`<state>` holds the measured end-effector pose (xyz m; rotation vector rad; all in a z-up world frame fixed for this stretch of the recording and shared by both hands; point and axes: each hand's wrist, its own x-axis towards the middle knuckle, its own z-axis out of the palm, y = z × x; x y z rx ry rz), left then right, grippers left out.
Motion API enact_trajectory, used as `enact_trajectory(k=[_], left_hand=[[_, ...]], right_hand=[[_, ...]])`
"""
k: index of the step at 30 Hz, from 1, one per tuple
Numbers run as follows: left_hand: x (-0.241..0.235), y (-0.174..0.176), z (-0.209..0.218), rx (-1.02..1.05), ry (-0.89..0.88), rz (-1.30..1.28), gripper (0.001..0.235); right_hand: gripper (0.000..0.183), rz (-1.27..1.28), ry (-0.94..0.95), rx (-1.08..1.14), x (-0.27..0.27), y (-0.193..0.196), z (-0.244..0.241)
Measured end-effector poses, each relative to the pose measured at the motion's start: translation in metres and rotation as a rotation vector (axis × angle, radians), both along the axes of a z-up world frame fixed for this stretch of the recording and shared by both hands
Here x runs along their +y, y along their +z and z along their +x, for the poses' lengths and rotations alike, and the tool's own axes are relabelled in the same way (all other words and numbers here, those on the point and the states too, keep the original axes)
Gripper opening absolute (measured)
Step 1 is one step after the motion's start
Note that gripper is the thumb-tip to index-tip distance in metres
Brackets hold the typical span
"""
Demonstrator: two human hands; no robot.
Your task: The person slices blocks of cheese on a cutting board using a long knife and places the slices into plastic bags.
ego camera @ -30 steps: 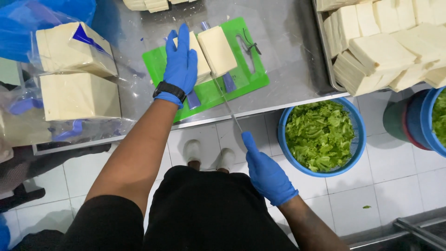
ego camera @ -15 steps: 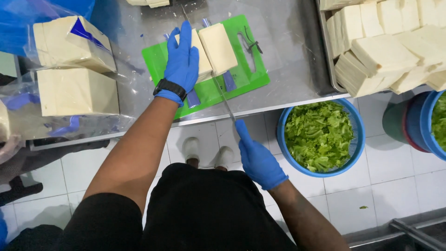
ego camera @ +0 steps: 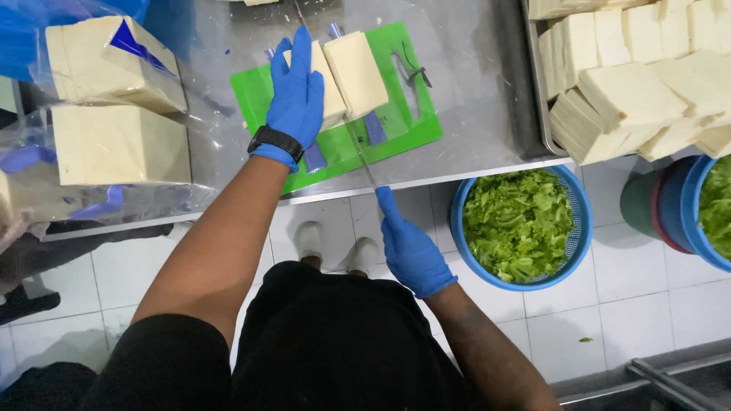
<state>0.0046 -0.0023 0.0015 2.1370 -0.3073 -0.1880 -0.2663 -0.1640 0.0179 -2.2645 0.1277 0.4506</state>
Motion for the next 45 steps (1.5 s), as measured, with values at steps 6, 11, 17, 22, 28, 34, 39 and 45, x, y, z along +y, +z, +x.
enact_trajectory(k=[6,11,17,22,28,34,39,45], left_hand=[[0.003,0.007,-0.002,0.028,-0.002,-0.021,0.062],[0.004,-0.001,0.0,0.017,-0.044,-0.026,0.062],[0.006,-0.01,0.002,-0.001,-0.027,-0.047,0.062],[0.007,-0.002,-0.001,0.002,-0.041,-0.073,0.061],[0.011,-0.011,0.007,0.018,-0.061,-0.097,0.066],[0.016,-0.024,0.012,-0.03,-0.134,-0.124,0.07],[0.017,-0.026,0.014,0.009,-0.134,-0.118,0.08],[0.019,-0.019,0.01,-0.021,-0.21,-0.124,0.079]], right_hand=[[0.079,-0.006,-0.019,0.213,-0.003,0.046,-0.042],[0.079,-0.019,-0.033,0.172,0.006,0.021,-0.022],[0.082,-0.027,-0.019,0.146,0.0,0.023,-0.048],[0.073,-0.006,-0.056,0.188,0.001,0.021,-0.032],[0.085,0.044,-0.001,0.066,0.001,0.012,-0.033],[0.079,0.013,0.007,0.03,0.005,-0.008,-0.035],[0.089,-0.018,0.011,0.05,0.01,0.004,-0.026],[0.075,-0.017,-0.028,0.125,0.007,-0.002,-0.038]])
